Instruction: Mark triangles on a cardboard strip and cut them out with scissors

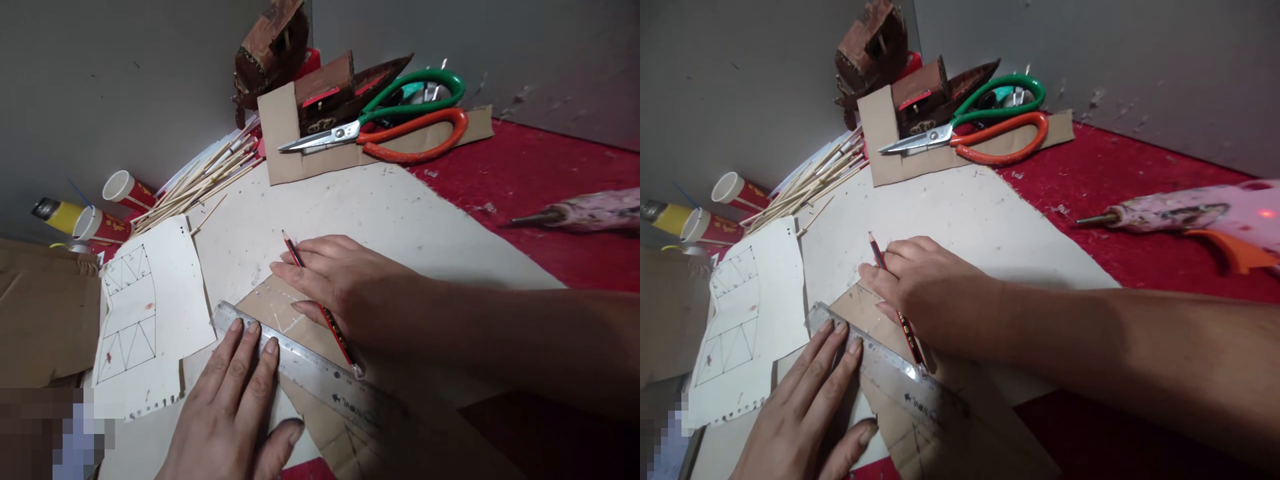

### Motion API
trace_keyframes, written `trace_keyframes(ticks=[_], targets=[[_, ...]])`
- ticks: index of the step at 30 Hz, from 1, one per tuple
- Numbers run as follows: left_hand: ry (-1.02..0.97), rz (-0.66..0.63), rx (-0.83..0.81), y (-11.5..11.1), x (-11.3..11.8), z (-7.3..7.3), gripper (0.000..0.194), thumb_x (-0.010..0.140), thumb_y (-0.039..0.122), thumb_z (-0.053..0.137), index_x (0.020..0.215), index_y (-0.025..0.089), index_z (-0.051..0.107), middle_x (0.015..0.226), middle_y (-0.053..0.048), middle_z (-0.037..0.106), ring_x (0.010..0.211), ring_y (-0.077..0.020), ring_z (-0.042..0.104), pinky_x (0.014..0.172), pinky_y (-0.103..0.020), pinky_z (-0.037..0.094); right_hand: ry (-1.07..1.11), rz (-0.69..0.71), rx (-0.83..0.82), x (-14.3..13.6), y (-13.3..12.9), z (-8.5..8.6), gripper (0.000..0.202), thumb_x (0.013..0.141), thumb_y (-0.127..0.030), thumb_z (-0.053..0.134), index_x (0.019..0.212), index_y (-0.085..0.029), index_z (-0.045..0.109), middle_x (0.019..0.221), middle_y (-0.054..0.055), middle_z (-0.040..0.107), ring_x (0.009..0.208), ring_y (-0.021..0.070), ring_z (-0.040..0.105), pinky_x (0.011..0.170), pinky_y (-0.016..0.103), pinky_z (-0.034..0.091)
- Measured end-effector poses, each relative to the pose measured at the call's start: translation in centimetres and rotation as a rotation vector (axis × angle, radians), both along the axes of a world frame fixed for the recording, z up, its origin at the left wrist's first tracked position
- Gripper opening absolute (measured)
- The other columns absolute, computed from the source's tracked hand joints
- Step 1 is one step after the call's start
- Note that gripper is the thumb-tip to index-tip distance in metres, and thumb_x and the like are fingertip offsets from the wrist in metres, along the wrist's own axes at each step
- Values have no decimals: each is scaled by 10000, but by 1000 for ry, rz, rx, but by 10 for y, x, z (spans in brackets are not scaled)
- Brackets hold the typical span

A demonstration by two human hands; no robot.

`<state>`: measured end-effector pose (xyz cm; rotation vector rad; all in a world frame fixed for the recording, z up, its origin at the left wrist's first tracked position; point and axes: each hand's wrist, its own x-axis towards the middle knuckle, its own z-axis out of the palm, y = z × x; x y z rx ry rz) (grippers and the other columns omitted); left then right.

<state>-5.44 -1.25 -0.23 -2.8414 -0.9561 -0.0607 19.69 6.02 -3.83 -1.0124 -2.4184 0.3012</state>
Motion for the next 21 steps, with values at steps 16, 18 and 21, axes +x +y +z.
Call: trace_keyframes(ticks=[16, 18, 21], targets=[[19, 4, -13, 0, 1, -2, 581, 971, 412, 540, 1413, 38, 483, 1449, -233, 540, 1445, -360, 377, 1008, -470, 549, 0, 7, -19, 0, 0, 0, 383, 953, -206, 577, 1308, -61, 575, 1160, 214, 670, 1123, 349, 575, 976, 518, 447], [18, 7, -16, 0, 2, -2, 579, 972, 409, 542, 1412, 39, 484, 1452, -233, 537, 1447, -360, 374, 1012, -467, 547, -6, 9, -31, 0, 0, 1, 381, 947, -196, 578, 1304, -63, 576, 1159, 211, 667, 1122, 351, 573, 975, 516, 445], [21, 10, -19, 0, 2, -1, 583, 973, 418, 538, 1412, 39, 485, 1456, -234, 533, 1446, -363, 375, 1013, -465, 546, -6, 12, -42, 0, 1, 1, 388, 941, -193, 582, 1307, -62, 576, 1161, 210, 667, 1118, 350, 571, 977, 516, 442]])
